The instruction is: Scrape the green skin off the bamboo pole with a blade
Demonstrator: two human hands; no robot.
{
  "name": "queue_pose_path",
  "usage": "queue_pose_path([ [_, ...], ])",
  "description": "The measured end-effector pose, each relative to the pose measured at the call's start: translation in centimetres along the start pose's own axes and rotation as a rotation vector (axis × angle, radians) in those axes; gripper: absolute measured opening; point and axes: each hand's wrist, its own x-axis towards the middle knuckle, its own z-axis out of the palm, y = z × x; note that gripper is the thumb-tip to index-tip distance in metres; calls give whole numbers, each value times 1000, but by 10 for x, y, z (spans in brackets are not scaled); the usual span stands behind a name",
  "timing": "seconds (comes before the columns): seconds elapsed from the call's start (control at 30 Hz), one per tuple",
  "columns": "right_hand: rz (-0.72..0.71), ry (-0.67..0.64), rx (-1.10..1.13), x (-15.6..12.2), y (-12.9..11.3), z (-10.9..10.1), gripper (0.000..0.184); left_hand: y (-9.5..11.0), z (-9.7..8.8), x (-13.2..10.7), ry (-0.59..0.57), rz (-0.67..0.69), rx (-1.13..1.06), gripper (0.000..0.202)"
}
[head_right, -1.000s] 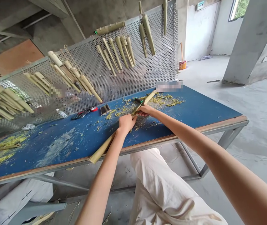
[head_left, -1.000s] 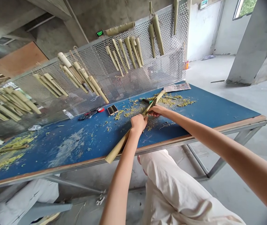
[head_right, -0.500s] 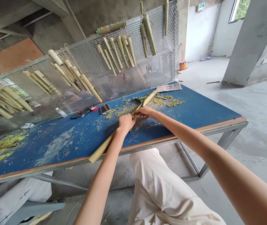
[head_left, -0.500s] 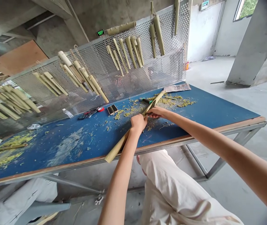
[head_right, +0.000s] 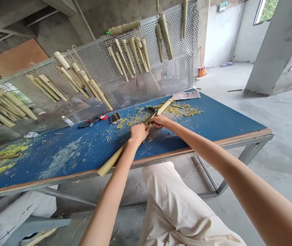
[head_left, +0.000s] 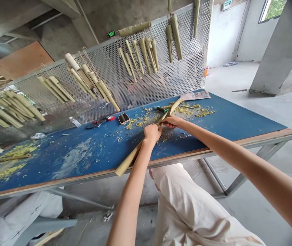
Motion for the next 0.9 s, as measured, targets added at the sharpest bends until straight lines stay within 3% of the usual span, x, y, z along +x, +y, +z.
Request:
queue_pose_path([
  [0.17,-4,77,-28,-4,-1,2,38,1,0,0,-9,-7,5,54],
  [0.3,27,21,-36,-5,-4,3,40,0,-1,0,-7,0,11,53],
  [0.43,2,98,-78,-5,-6,2,41,0,-1,0,-7,7,6,55],
  [0.57,-8,52,-118,-5,-6,3,41,1,0,0,-2,-2,10,53],
  [0.9,5,125,-155,-10,-12,2,37,1,1,1,1,-3,1,54],
])
